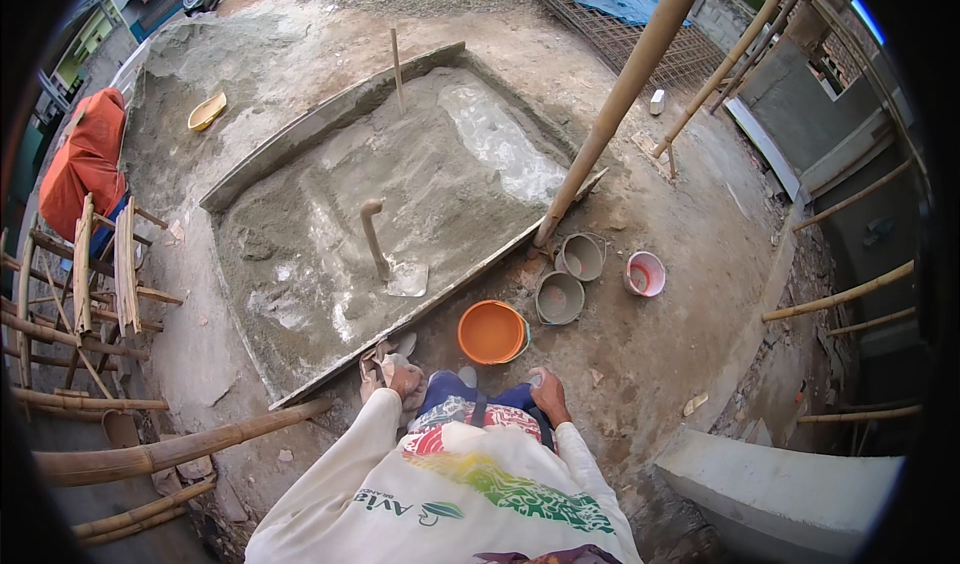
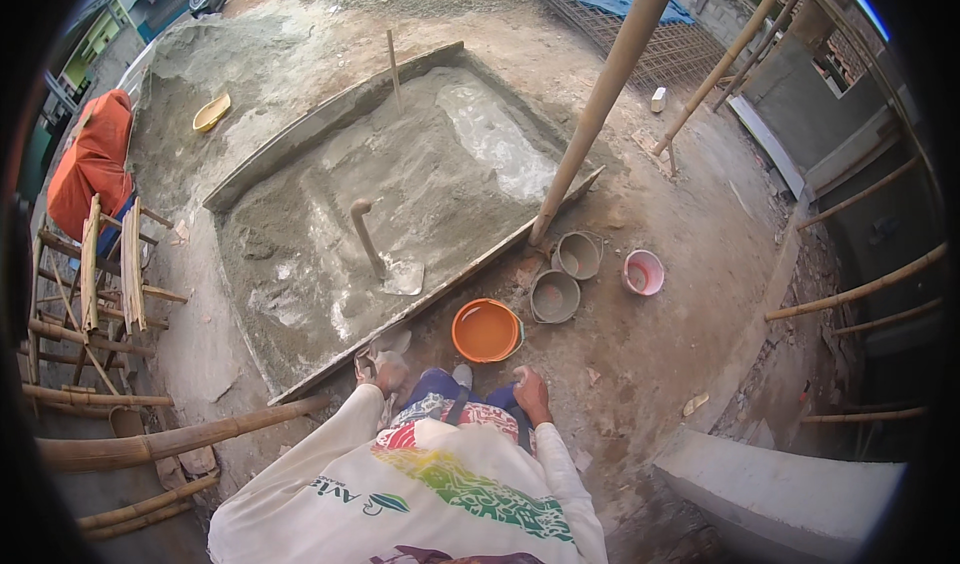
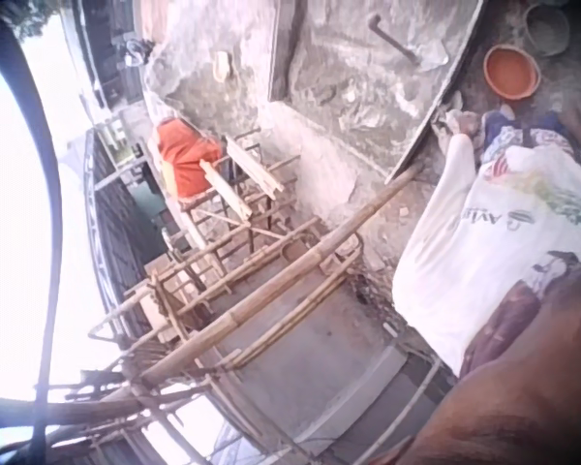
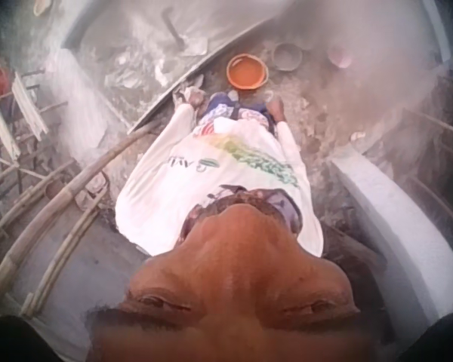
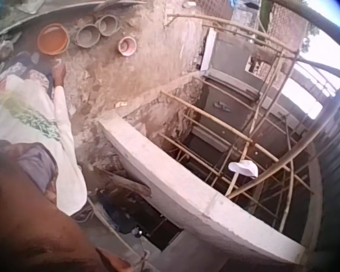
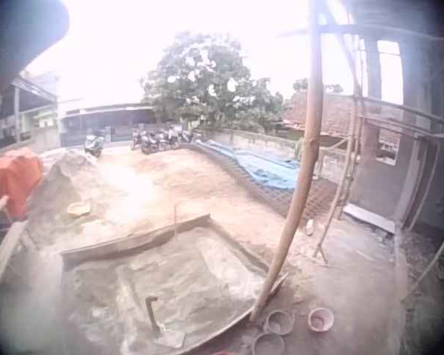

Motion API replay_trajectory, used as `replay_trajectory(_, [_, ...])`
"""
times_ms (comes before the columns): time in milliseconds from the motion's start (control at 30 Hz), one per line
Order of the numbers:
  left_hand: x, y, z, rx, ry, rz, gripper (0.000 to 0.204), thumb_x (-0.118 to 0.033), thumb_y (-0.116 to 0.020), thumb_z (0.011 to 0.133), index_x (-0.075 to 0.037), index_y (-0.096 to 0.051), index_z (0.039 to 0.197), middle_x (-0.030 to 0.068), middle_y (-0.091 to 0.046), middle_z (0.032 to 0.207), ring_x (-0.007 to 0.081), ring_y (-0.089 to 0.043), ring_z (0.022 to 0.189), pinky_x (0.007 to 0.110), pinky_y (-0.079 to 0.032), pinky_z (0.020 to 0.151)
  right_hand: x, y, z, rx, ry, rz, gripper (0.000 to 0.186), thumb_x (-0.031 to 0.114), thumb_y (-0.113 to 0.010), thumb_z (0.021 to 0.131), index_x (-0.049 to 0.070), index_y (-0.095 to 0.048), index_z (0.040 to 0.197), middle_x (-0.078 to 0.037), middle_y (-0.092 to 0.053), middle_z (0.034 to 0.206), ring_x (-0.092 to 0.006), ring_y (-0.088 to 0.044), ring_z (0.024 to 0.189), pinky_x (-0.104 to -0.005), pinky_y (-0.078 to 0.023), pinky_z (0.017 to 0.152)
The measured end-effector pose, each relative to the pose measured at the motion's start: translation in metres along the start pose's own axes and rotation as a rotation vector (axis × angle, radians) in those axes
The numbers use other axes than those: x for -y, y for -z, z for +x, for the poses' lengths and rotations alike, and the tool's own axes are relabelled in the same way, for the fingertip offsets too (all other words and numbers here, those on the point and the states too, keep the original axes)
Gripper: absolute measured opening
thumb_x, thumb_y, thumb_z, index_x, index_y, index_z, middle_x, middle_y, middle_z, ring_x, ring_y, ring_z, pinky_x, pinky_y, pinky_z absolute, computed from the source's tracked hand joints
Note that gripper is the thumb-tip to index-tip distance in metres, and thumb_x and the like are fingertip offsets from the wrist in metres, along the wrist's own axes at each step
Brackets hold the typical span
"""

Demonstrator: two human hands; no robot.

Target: The person uses a long-handled tool to spread and level wet concrete within a rectangular form on the ground. The person repeatedly pushes and pulls the tool across the surface to smooth it. Another person is visible nearby carrying a bucket.

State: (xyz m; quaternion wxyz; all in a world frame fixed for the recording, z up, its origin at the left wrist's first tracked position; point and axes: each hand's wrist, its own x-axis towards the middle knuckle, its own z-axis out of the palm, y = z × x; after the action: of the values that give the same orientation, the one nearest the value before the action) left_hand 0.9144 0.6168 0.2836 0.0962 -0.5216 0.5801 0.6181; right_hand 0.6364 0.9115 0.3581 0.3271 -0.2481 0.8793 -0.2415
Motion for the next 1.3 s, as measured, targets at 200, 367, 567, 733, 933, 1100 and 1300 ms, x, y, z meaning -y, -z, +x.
replay_trajectory(200, [0.010,0.011,-0.010,-0.003,0.160,-0.163,0.014,-0.015,-0.062,0.097,-0.004,-0.071,0.099,0.0095,-0.071,0.080,0.0213,-0.067,0.061,0.034,-0.056,0.052,-0.042,-0.018,-0.013,0.123,-0.236,0.531,0.030,0.008,-0.066,0.089,-0.001,-0.070,0.116,-0.008,-0.076,0.093,-0.0193,-0.070,0.074,-0.0351,-0.056,0.075])
replay_trajectory(367, [0.051,0.023,-0.014,0.075,0.238,0.055,0.021,-0.023,-0.065,0.099,-0.003,-0.071,0.103,0.0101,-0.071,0.086,0.0229,-0.070,0.071,0.040,-0.059,0.064,-0.113,-0.020,-0.023,-0.293,-0.326,0.269,0.022,0.010,-0.067,0.089,0.000,-0.072,0.108,-0.010,-0.071,0.084,-0.0179,-0.065,0.065,-0.0345,-0.053,0.063])
replay_trajectory(567, [0.063,0.054,0.009,-0.007,0.204,0.295,0.036,-0.032,-0.066,0.101,-0.001,-0.070,0.117,0.0139,-0.072,0.103,0.0276,-0.071,0.088,0.044,-0.059,0.078,-0.175,-0.076,-0.053,-0.256,-0.512,0.568,0.020,0.013,-0.069,0.085,0.000,-0.071,0.101,-0.017,-0.074,0.094,-0.0284,-0.071,0.075,-0.0431,-0.057,0.073])
replay_trajectory(733, [-0.007,0.043,-0.003,0.097,0.261,-0.013,0.039,-0.027,-0.061,0.101,-0.001,-0.065,0.129,0.0162,-0.072,0.112,0.0295,-0.072,0.091,0.044,-0.059,0.079,-0.246,-0.132,-0.102,-0.008,-0.144,-0.267,0.029,0.023,-0.058,0.094,0.002,-0.074,0.082,-0.022,-0.073,0.084,-0.0426,-0.072,0.082,-0.0541,-0.057,0.074])
replay_trajectory(933, [-0.038,0.019,0.018,0.171,0.097,-0.238,0.015,-0.021,-0.061,0.104,-0.008,-0.064,0.096,0.0042,-0.066,0.078,0.0172,-0.066,0.063,0.033,-0.054,0.053,-0.279,-0.163,-0.100,-0.392,-0.515,0.270,0.028,0.020,-0.058,0.094,-0.003,-0.073,0.096,-0.030,-0.072,0.097,-0.0457,-0.071,0.095,-0.0520,-0.054,0.080])
replay_trajectory(1100, [-0.035,0.102,-0.018,-0.025,0.233,-0.026,0.010,-0.019,-0.060,0.102,-0.009,-0.063,0.101,0.0034,-0.064,0.075,0.0197,-0.066,0.062,0.035,-0.054,0.053,-0.109,-0.136,-0.096,-0.183,-0.438,0.439,0.025,0.021,-0.063,0.092,0.001,-0.075,0.100,-0.027,-0.074,0.102,-0.0422,-0.073,0.100,-0.0481,-0.056,0.084])
replay_trajectory(1300, [-0.033,0.027,0.002,0.221,0.216,-0.048,0.033,-0.028,-0.062,0.102,0.000,-0.060,0.121,0.0149,-0.067,0.105,0.0287,-0.069,0.090,0.043,-0.060,0.079,-0.208,-0.112,-0.119,-0.326,-0.545,0.352,0.031,0.025,-0.057,0.098,0.001,-0.072,0.110,-0.028,-0.072,0.108,-0.0462,-0.069,0.105,-0.0518,-0.054,0.089])
